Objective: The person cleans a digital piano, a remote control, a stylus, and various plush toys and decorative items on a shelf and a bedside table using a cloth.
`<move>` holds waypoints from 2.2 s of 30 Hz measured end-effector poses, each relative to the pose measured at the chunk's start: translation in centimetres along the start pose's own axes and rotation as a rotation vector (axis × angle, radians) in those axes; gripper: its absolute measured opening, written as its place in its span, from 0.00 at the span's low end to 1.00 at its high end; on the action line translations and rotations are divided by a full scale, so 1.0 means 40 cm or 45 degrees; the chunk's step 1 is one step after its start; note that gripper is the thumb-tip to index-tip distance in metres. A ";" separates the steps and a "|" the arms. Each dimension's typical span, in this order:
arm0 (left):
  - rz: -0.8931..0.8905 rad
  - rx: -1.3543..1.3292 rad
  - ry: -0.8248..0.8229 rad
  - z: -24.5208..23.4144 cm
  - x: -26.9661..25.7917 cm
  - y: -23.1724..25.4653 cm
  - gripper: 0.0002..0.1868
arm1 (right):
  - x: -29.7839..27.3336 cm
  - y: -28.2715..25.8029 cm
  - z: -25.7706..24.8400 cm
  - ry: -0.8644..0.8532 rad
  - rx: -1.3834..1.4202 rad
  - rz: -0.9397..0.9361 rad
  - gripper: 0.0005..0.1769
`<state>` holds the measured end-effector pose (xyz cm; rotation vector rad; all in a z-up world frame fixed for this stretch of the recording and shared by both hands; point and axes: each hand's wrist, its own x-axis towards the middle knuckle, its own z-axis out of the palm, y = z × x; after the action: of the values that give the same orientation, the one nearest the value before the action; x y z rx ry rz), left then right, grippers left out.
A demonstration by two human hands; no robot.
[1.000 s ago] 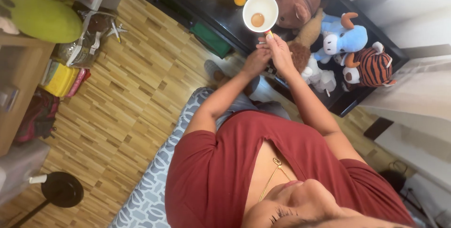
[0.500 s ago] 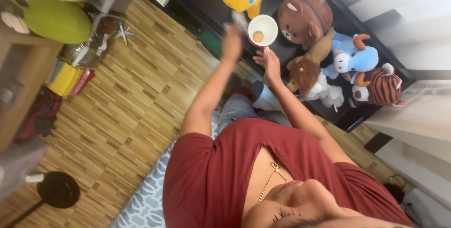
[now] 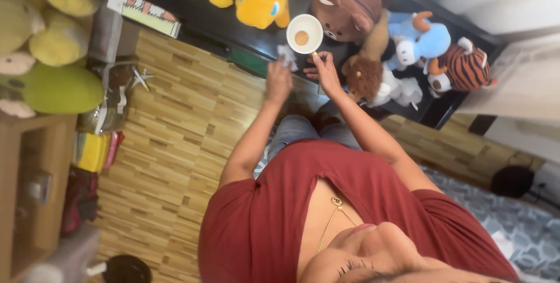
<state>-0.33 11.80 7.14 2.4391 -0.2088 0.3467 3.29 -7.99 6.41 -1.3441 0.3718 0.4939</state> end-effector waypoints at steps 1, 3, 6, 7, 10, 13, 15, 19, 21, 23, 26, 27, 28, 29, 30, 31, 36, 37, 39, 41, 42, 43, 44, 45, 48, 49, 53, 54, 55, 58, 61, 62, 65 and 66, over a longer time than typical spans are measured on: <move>0.031 -0.061 -0.069 0.021 -0.023 0.035 0.20 | -0.020 -0.007 -0.006 0.074 -0.005 0.072 0.37; 0.081 -0.117 -0.112 0.065 -0.036 0.095 0.20 | -0.072 -0.012 -0.024 0.106 -0.094 0.088 0.44; 0.127 -0.186 -0.169 0.105 -0.032 0.147 0.17 | -0.132 -0.014 -0.061 0.126 -0.514 -0.062 0.54; 0.133 -0.204 -0.189 0.120 -0.026 0.165 0.14 | -0.153 -0.023 -0.076 0.123 -0.840 -0.229 0.55; 0.176 -0.213 -0.209 0.119 -0.036 0.160 0.25 | -0.234 -0.065 -0.081 -0.081 -1.093 -0.040 0.51; 0.061 -0.204 -0.083 0.123 -0.090 0.155 0.14 | -0.325 -0.144 -0.112 -0.438 -1.051 -0.302 0.38; -0.091 -0.215 -0.022 0.142 -0.145 0.162 0.13 | -0.378 -0.198 -0.174 -0.538 -1.006 -0.262 0.28; -0.644 -0.454 0.236 0.240 -0.280 0.238 0.11 | -0.438 -0.257 -0.384 -0.689 -1.206 0.143 0.18; -0.785 -0.526 0.321 0.306 -0.345 0.314 0.11 | -0.449 -0.258 -0.564 -0.538 -1.048 0.218 0.13; -0.939 -0.607 0.421 0.366 -0.413 0.433 0.10 | -0.428 -0.272 -0.766 -0.596 -0.825 0.140 0.16; -0.445 -0.352 0.416 0.465 -0.467 0.662 0.10 | -0.415 -0.285 -1.047 -0.572 -0.593 -0.101 0.15; -0.306 -0.305 0.382 0.496 -0.464 0.735 0.10 | -0.410 -0.284 -1.111 -0.567 -0.560 -0.188 0.14; -0.223 -0.325 0.344 0.524 -0.450 0.793 0.12 | -0.411 -0.278 -1.166 -0.585 -0.570 -0.176 0.14; -0.140 -0.344 0.305 0.549 -0.433 0.838 0.13 | -0.415 -0.274 -1.214 -0.469 -0.437 -0.236 0.13; -0.155 -0.333 0.327 0.571 -0.404 0.865 0.13 | -0.398 -0.280 -1.243 -0.363 -0.305 -0.308 0.15; -0.219 -0.261 0.345 0.593 -0.377 0.884 0.13 | -0.376 -0.287 -1.263 -0.390 -0.315 -0.306 0.15; -0.189 -0.127 0.136 0.694 -0.395 0.967 0.15 | -0.319 -0.266 -1.354 0.031 -0.281 -0.449 0.27; -0.354 -0.249 0.062 0.707 -0.392 0.976 0.13 | -0.305 -0.262 -1.363 0.029 -0.279 -0.450 0.27; -0.509 -0.374 -0.013 0.719 -0.374 1.020 0.11 | -0.275 -0.260 -1.368 0.039 -0.441 -0.513 0.29; -0.519 -0.564 0.141 0.699 -0.341 1.083 0.12 | -0.244 -0.269 -1.359 0.082 -0.536 -0.698 0.24; -0.338 -0.505 0.123 0.701 -0.314 1.120 0.13 | -0.234 -0.269 -1.358 0.110 -0.650 -0.864 0.19; -0.156 -0.446 0.104 0.709 -0.287 1.157 0.15 | -0.222 -0.269 -1.355 0.115 -0.650 -0.862 0.19; -0.048 -0.373 0.121 0.720 -0.246 1.181 0.18 | -0.208 -0.278 -1.355 0.154 -0.678 -0.888 0.20; 0.060 -0.300 0.137 0.737 -0.196 1.197 0.21 | -0.198 -0.286 -1.359 0.192 -0.705 -0.913 0.21; 0.232 -0.082 0.068 0.802 -0.053 1.236 0.17 | -0.171 -0.315 -1.368 0.190 -0.638 -0.859 0.20; 0.260 -0.027 0.056 0.822 -0.017 1.251 0.15 | -0.171 -0.317 -1.367 0.179 -0.636 -0.857 0.20; 0.041 -0.069 0.073 0.858 0.050 1.292 0.13 | -0.188 -0.360 -1.358 0.148 -0.796 -0.944 0.18; 0.061 -0.042 0.155 0.853 0.026 1.293 0.13 | -0.198 -0.369 -1.348 0.142 -0.954 -1.037 0.18; 0.081 -0.012 0.236 0.847 -0.001 1.295 0.13 | -0.214 -0.379 -1.340 0.102 -0.962 -1.044 0.18; -0.049 -0.018 0.230 0.809 -0.126 1.309 0.14 | -0.288 -0.392 -1.305 -0.012 -1.050 -1.366 0.15; -0.327 -0.084 0.238 0.806 -0.228 1.324 0.15 | -0.375 -0.375 -1.280 -0.067 -0.965 -1.326 0.06; -0.361 -0.077 0.261 0.806 -0.259 1.317 0.15 | -0.397 -0.371 -1.273 -0.294 -1.132 -1.549 0.08; -0.481 -0.314 0.788 0.826 -0.330 1.262 0.10 | -0.412 -0.357 -1.249 -0.607 -1.373 -1.737 0.18; -0.729 -0.350 0.849 0.837 -0.350 1.243 0.10 | -0.408 -0.350 -1.239 -0.640 -1.465 -1.710 0.25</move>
<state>-18.85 -46.89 7.23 1.8805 0.6683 0.7735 -1.63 -60.71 17.05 -2.0821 -1.3873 -0.1986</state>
